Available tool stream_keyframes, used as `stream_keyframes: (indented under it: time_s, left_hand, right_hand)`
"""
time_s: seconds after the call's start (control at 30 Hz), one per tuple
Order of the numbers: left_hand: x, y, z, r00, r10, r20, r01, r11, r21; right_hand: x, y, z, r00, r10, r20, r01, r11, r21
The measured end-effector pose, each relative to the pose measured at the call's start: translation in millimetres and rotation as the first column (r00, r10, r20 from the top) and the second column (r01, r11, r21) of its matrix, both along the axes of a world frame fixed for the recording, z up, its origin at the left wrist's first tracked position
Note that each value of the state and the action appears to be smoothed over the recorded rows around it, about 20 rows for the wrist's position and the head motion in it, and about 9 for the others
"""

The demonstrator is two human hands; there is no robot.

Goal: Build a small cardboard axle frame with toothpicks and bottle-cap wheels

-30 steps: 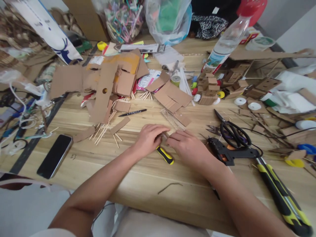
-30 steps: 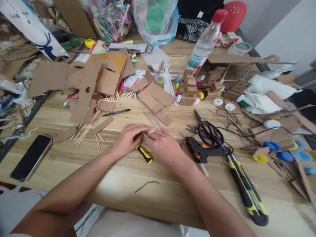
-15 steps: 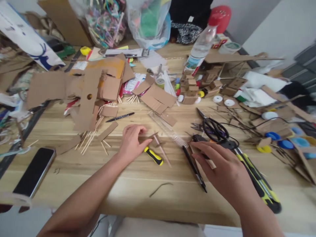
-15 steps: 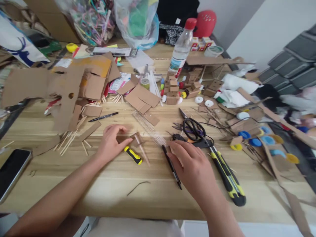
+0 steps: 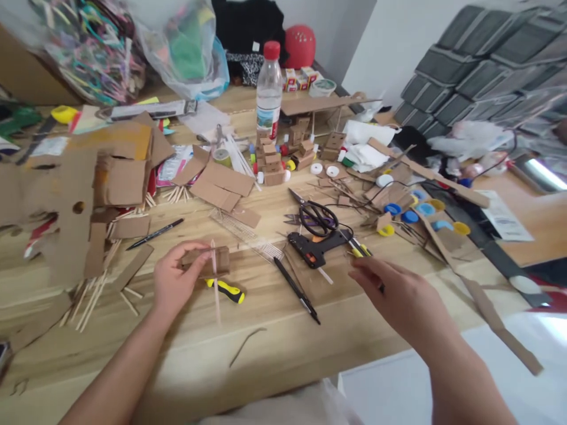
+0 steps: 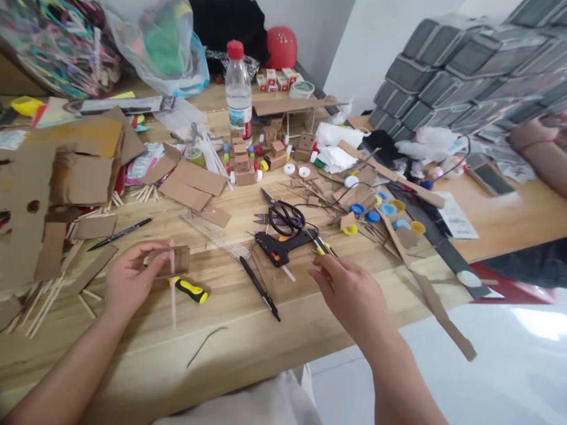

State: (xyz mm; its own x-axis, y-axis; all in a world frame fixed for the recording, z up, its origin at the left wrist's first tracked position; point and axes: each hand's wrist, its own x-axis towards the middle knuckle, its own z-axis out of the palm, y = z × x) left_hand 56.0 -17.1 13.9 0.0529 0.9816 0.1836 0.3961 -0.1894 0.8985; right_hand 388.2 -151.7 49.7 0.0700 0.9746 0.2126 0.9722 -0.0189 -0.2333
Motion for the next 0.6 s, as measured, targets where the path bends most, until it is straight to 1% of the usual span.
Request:
stream_keyframes:
  time_s: [0.1,0.2,0.33,0.43,0.53,0.6]
  left_hand:
    - [-0.4,-2.0,4.9,0.994,0.037,0.106,-0.03,0.997,-0.071]
    - [-2.1,-3.0,5.6,0.978,0.096,0.186,-0.067,0.985,-0.16]
    - [-4.8,-2.5,3.1,0.926,0.19,0.326,-0.099,0.956,-0.277]
    - [-6.6,-1.5,2.9,0.911,0.203,0.36,-0.089,0.947,-0.308]
    - [-7.4,-0.9,3.7,0.912,0.191,0.363,-0.077,0.949,-0.306]
    - [-7.3,-0.6,4.0,0.914,0.168,0.369,-0.056,0.953,-0.296]
  right_hand:
    - [10.6,-3.2,-0.3,0.997,-0.066,0.032,0.067,0.997,-0.039]
    - [23.3,-6.4,-1.9,0.99,-0.116,0.084,0.119,0.992,-0.037]
    - [33.8,-12.5,-10.0,0.982,-0.095,0.162,0.096,0.995,0.002]
    - [35.4,-13.5,-12.9,0.981,-0.069,0.179,0.063,0.997,0.04]
    - [33.3,1.5,-7.6,0.983,-0.051,0.179,0.041,0.997,0.063]
    - [28.6,24.5,-2.0,0.984,-0.013,0.177,0.004,0.999,0.048]
